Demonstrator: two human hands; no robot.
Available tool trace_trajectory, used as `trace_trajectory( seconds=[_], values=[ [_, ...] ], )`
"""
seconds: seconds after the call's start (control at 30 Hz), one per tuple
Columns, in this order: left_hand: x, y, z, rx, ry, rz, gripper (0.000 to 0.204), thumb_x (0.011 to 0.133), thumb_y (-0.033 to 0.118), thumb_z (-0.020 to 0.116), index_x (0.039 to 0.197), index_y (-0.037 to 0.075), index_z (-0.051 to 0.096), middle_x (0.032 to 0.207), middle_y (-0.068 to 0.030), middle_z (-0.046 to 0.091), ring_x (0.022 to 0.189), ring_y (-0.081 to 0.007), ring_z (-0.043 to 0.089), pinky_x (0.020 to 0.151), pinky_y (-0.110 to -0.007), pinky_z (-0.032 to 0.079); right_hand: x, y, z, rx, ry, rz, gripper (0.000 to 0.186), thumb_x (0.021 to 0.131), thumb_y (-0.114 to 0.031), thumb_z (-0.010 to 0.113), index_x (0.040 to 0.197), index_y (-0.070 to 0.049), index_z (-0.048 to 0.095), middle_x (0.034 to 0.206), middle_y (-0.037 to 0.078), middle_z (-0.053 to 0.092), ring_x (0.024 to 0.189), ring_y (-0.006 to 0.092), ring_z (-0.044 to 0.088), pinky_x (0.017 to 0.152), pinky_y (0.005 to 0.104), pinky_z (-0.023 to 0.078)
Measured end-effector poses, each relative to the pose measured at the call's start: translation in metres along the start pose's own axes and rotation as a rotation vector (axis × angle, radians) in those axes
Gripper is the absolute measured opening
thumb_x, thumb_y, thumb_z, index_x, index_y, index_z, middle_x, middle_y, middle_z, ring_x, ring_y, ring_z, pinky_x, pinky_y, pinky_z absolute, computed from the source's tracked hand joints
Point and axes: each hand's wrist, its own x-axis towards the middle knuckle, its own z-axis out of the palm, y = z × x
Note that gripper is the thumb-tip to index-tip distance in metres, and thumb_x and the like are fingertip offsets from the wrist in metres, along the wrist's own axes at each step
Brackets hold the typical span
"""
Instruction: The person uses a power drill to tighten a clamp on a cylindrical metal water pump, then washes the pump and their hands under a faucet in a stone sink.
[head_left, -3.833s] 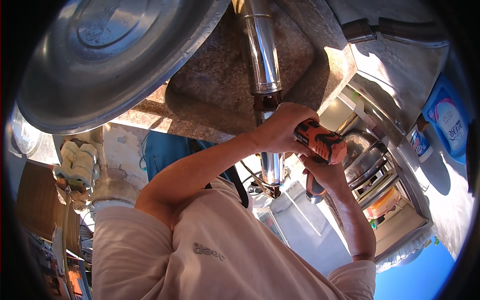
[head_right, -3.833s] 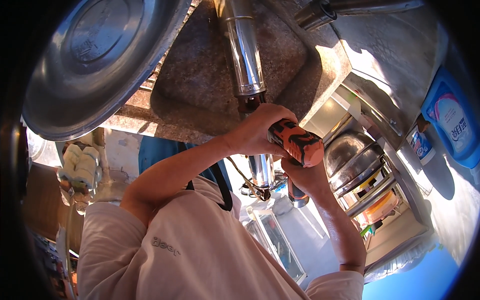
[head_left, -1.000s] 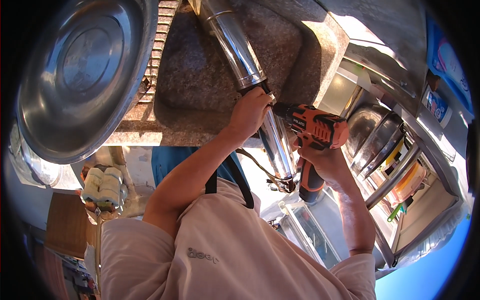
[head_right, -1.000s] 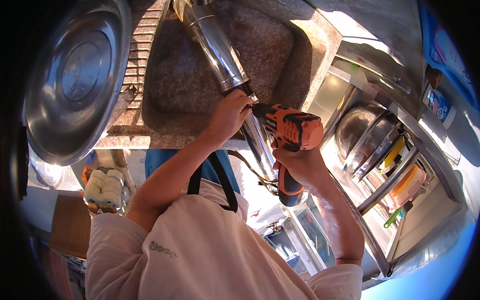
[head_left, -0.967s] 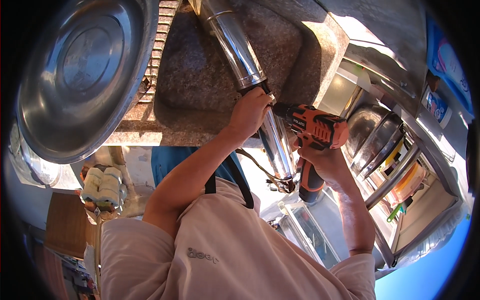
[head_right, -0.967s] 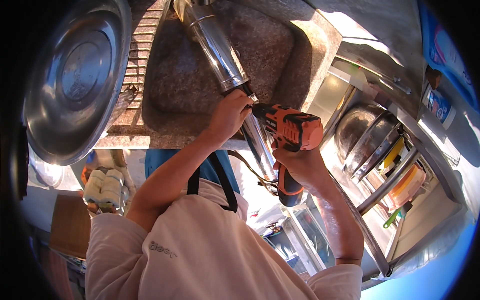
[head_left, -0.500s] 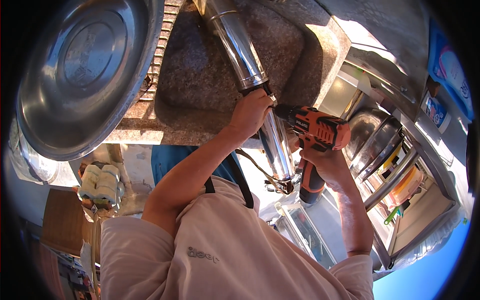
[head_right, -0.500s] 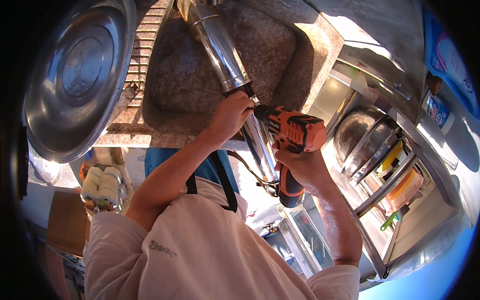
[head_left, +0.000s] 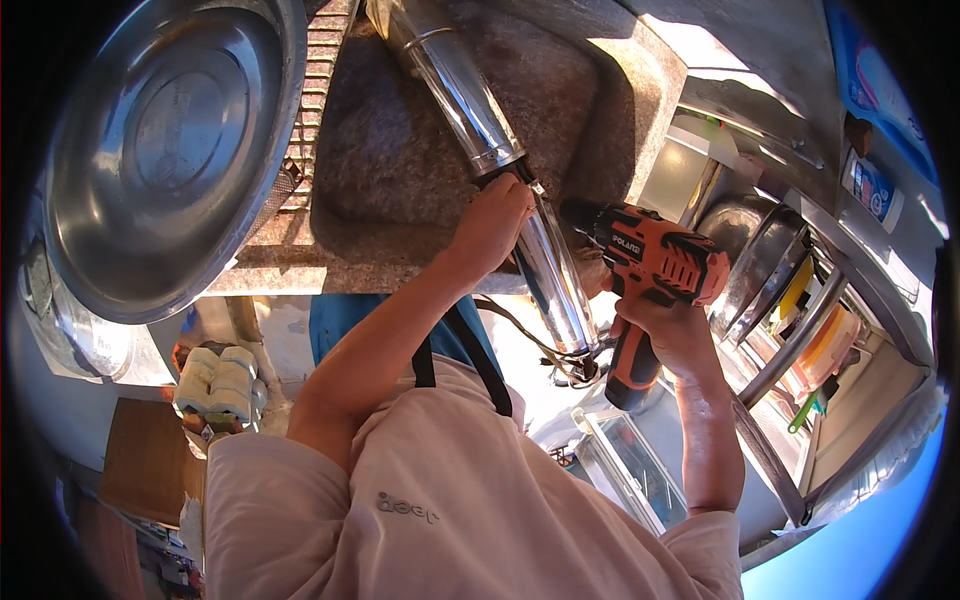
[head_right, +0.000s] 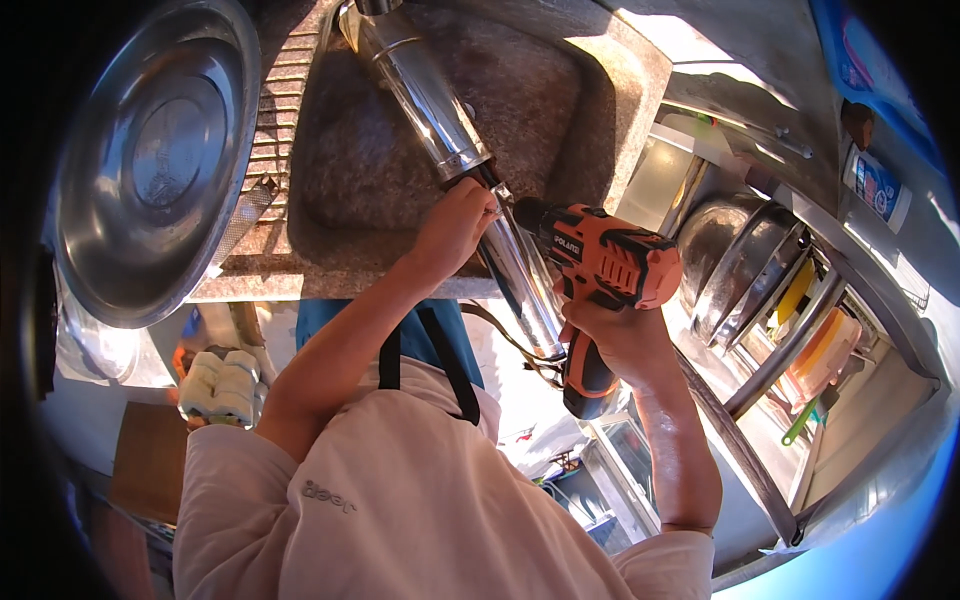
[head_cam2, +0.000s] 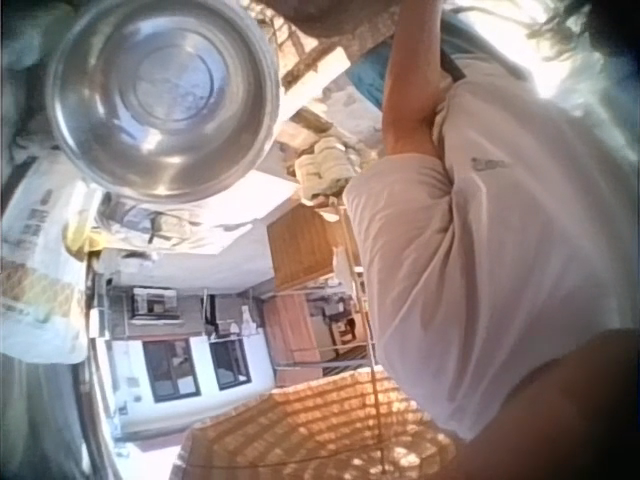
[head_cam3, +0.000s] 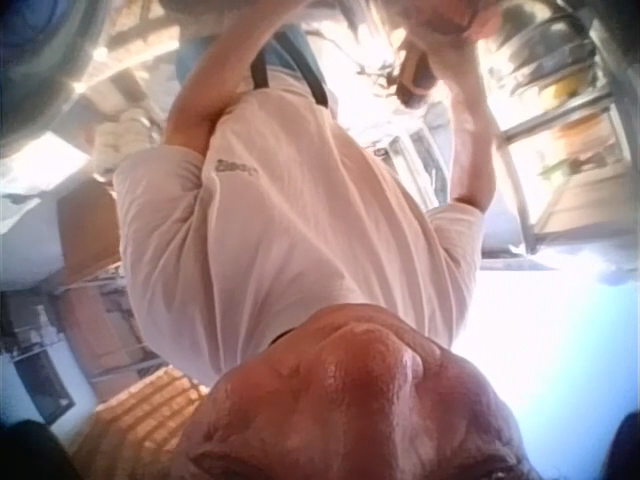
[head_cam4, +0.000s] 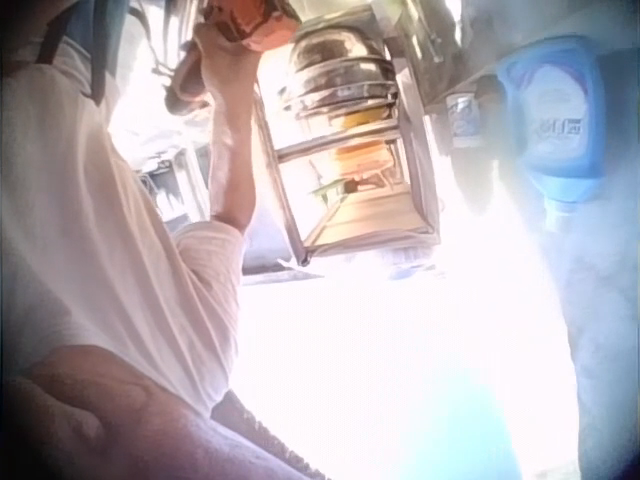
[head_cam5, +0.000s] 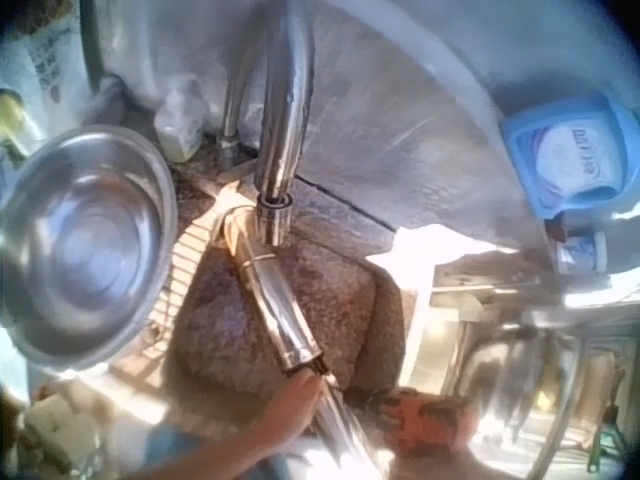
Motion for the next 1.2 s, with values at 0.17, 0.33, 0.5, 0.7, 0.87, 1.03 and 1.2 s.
trace_trajectory(
  seconds=[0.17, 0.33, 0.5, 0.7, 0.87, 1.03, 1.2],
  values=[
    [-0.005, -0.009, 0.003, -0.089, 0.064, 0.051, 0.015, 0.079, 0.001, 0.07, 0.089, 0.001, 0.059, 0.087, -0.0121, 0.055, 0.074, -0.0283, 0.058, 0.063, -0.034, 0.047, -0.013, 0.02, -0.007, 0.087, 0.025, -0.084, 0.039, 0.078, 0.007, 0.06, 0.116, 0.001, 0.054, 0.096, 0.009, 0.064, 0.062, 0.0144, 0.061, 0.055, 0.0279, 0.052],
    [-0.006, -0.011, 0.006, -0.178, 0.08, -0.011, 0.011, 0.078, 0.003, 0.069, 0.086, 0.001, 0.063, 0.084, -0.0117, 0.057, 0.076, -0.0303, 0.059, 0.066, -0.035, 0.048, -0.029, 0.052, -0.011, 0.17, 0.081, -0.052, 0.04, 0.076, 0.008, 0.058, 0.115, 0.001, 0.055, 0.095, 0.009, 0.064, 0.062, 0.0141, 0.06, 0.056, 0.0279, 0.052],
    [-0.006, -0.014, 0.005, -0.139, 0.071, 0.016, 0.011, 0.08, 0.003, 0.068, 0.09, 0.001, 0.063, 0.084, -0.0097, 0.058, 0.071, -0.023, 0.059, 0.063, -0.03, 0.047, -0.041, 0.085, -0.009, 0.339, 0.106, -0.046, 0.041, 0.074, 0.007, 0.059, 0.115, 0.001, 0.055, 0.094, 0.009, 0.064, 0.063, 0.0144, 0.061, 0.057, 0.0274, 0.052],
    [-0.011, -0.012, -0.016, -0.904, 0.016, -0.636, 0.009, 0.088, 0.005, 0.063, 0.095, 0.0, 0.066, 0.089, -0.0072, 0.064, 0.076, -0.015, 0.062, 0.065, -0.025, 0.052, -0.044, 0.115, -0.007, 0.516, 0.104, -0.039, 0.042, 0.073, 0.011, 0.062, 0.113, 0.001, 0.055, 0.092, 0.01, 0.066, 0.063, 0.0174, 0.062, 0.058, 0.0285, 0.053],
    [-0.032, -0.014, -0.055, -1.449, -0.011, -0.797, 0.015, 0.092, 0.006, 0.057, 0.104, -0.002, 0.063, 0.09, -0.0085, 0.063, 0.081, -0.0143, 0.063, 0.071, -0.023, 0.056, -0.043, 0.12, -0.002, 0.474, 0.115, -0.041, 0.038, 0.072, 0.009, 0.063, 0.109, 0.0, 0.058, 0.089, 0.009, 0.066, 0.061, 0.0161, 0.061, 0.056, 0.0277, 0.052],
    [-0.052, -0.003, -0.092, -1.556, -0.02, -0.756, 0.018, 0.091, 0.002, 0.055, 0.107, -0.004, 0.061, 0.091, -0.0115, 0.063, 0.08, -0.0157, 0.063, 0.075, -0.022, 0.056, -0.037, 0.117, 0.002, 0.416, 0.051, -0.047, 0.034, 0.072, 0.005, 0.06, 0.106, 0.0, 0.058, 0.087, 0.009, 0.066, 0.059, 0.016, 0.06, 0.055, 0.0275, 0.051],
    [-0.084, -0.002, -0.124, -1.322, 0.175, -0.741, 0.018, 0.089, 0.002, 0.057, 0.106, -0.005, 0.062, 0.088, -0.0107, 0.064, 0.078, -0.0159, 0.063, 0.068, -0.024, 0.055, -0.028, 0.112, 0.007, 0.376, -0.005, -0.064, 0.037, 0.072, 0.004, 0.057, 0.109, 0.001, 0.057, 0.092, 0.01, 0.065, 0.056, 0.0151, 0.058, 0.051, 0.0258, 0.049]
  ],
)
